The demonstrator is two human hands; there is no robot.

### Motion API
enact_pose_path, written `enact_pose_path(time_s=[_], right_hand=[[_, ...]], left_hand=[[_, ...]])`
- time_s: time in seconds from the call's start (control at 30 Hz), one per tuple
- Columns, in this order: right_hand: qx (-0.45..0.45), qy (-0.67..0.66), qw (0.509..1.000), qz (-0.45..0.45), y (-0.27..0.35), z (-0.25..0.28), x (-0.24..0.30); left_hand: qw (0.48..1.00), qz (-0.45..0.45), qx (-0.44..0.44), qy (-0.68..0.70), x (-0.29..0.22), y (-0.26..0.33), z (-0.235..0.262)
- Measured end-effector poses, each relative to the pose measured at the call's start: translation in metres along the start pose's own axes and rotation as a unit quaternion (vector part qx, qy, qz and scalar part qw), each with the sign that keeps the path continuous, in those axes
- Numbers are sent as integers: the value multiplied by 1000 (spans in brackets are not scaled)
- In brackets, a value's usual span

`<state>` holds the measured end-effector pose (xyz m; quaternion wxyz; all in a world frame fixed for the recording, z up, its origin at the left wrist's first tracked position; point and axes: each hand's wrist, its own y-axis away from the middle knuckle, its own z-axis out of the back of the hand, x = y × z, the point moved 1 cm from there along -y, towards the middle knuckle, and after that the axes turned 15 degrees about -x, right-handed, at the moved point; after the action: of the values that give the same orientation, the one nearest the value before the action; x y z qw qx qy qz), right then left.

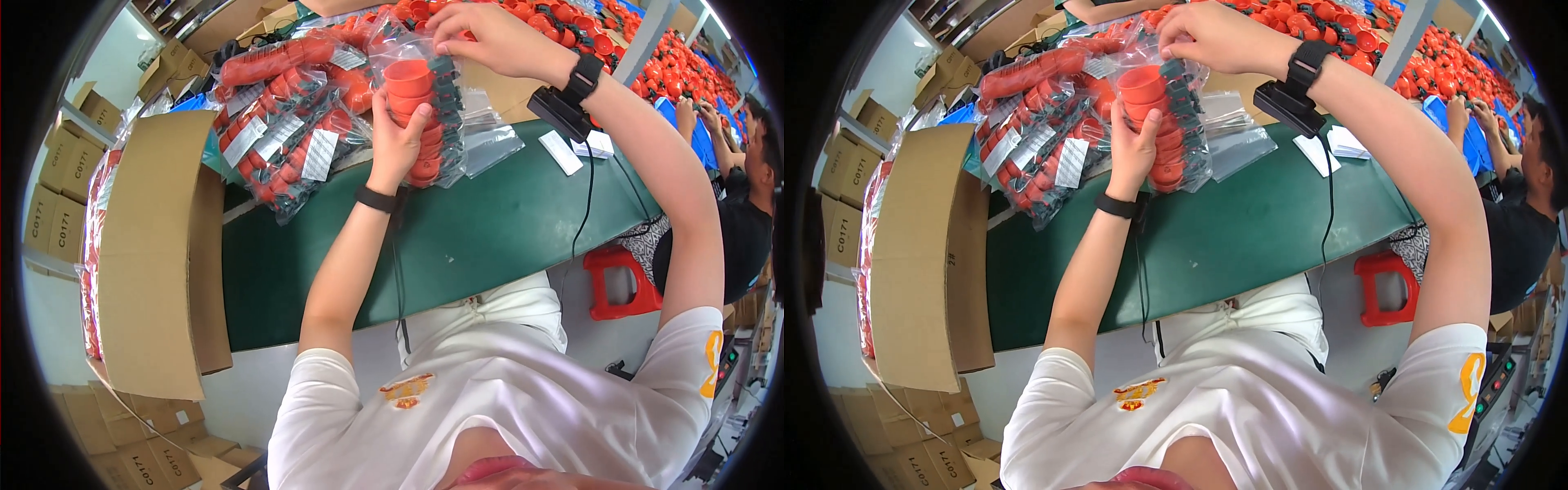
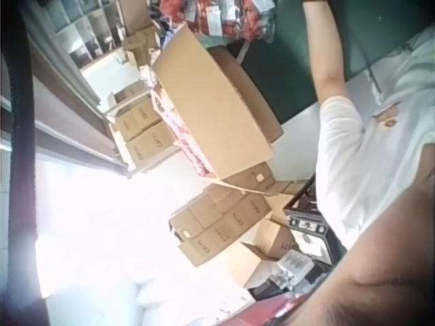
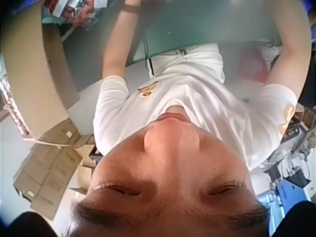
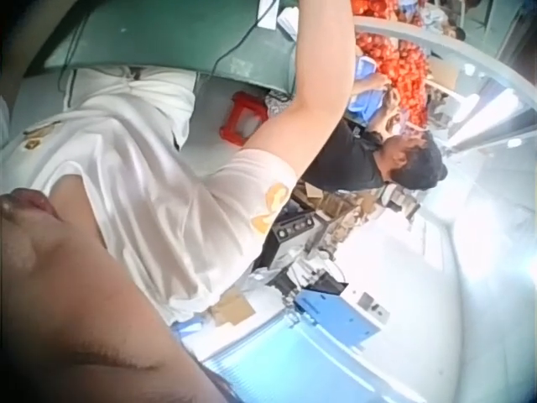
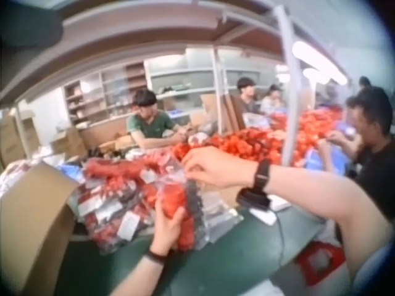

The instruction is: The person opens a plastic bag and places a stack of red plastic cups inside. They then insert a paper slip into the bag, seal it by hand, and set it aside.

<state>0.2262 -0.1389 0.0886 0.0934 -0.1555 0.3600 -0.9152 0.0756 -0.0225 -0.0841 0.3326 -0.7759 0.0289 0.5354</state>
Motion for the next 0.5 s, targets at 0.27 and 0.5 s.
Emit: enact_pose_path(time_s=[0.27,0.5], right_hand=[[-45,4,997,64,-7,-6,2],[-291,-305,861,-284,87,-81,16]], left_hand=[[998,-44,3,33,-14,-6,1],[987,67,-93,114,-10,-13,7]])
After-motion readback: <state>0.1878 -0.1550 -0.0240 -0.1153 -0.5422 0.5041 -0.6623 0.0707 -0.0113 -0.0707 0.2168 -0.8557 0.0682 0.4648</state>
